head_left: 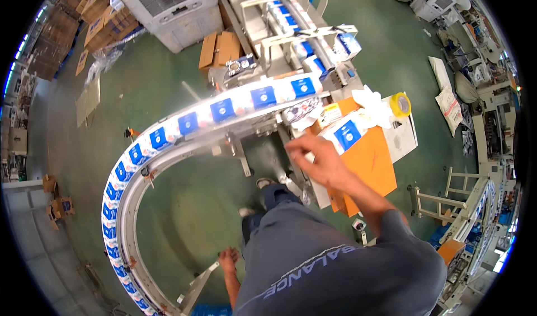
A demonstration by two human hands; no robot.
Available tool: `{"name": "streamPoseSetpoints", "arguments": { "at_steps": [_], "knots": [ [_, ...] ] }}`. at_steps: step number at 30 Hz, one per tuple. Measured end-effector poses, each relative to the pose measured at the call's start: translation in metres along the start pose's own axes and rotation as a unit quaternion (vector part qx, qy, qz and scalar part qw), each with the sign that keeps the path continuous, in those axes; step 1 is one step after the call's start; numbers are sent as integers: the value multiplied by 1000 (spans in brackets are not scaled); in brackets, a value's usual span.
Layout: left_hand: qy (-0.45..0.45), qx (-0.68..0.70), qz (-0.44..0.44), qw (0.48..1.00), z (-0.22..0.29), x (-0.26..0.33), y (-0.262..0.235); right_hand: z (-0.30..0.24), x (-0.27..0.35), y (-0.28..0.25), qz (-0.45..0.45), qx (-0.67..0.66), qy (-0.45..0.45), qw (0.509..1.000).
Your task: The person arranges small blue and white boxes on a curved conveyor belt in a factory setting. They pick up boxes from the floor and place them onto the belt, occasionally using a white cloth to wipe the boxes or the belt surface.
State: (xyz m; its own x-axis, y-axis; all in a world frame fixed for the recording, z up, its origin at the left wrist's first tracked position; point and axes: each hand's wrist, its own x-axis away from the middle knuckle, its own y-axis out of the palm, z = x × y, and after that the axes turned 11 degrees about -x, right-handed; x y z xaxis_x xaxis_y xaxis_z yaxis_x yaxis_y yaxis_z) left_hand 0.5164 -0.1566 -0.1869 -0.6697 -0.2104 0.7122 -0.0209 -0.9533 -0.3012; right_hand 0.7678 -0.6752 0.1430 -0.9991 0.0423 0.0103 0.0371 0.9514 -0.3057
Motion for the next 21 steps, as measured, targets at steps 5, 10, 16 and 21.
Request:
{"name": "streamPoseSetpoints", "arguments": {
  "at_steps": [5, 10, 16, 21],
  "knots": [
    [71, -79, -50, 993, 39, -69, -54, 26, 40, 106, -60, -74, 119, 988],
    [32, -106, -99, 989, 78, -124, -69, 33, 33, 71, 153, 27, 26, 988],
    [103, -184, -175, 962, 124, -185, -96, 106, 33, -183, 359, 402, 116, 834],
    [32, -135, -153, 978, 237, -166, -78, 172, 16, -234, 98, 440, 188, 873]
  ]
}}
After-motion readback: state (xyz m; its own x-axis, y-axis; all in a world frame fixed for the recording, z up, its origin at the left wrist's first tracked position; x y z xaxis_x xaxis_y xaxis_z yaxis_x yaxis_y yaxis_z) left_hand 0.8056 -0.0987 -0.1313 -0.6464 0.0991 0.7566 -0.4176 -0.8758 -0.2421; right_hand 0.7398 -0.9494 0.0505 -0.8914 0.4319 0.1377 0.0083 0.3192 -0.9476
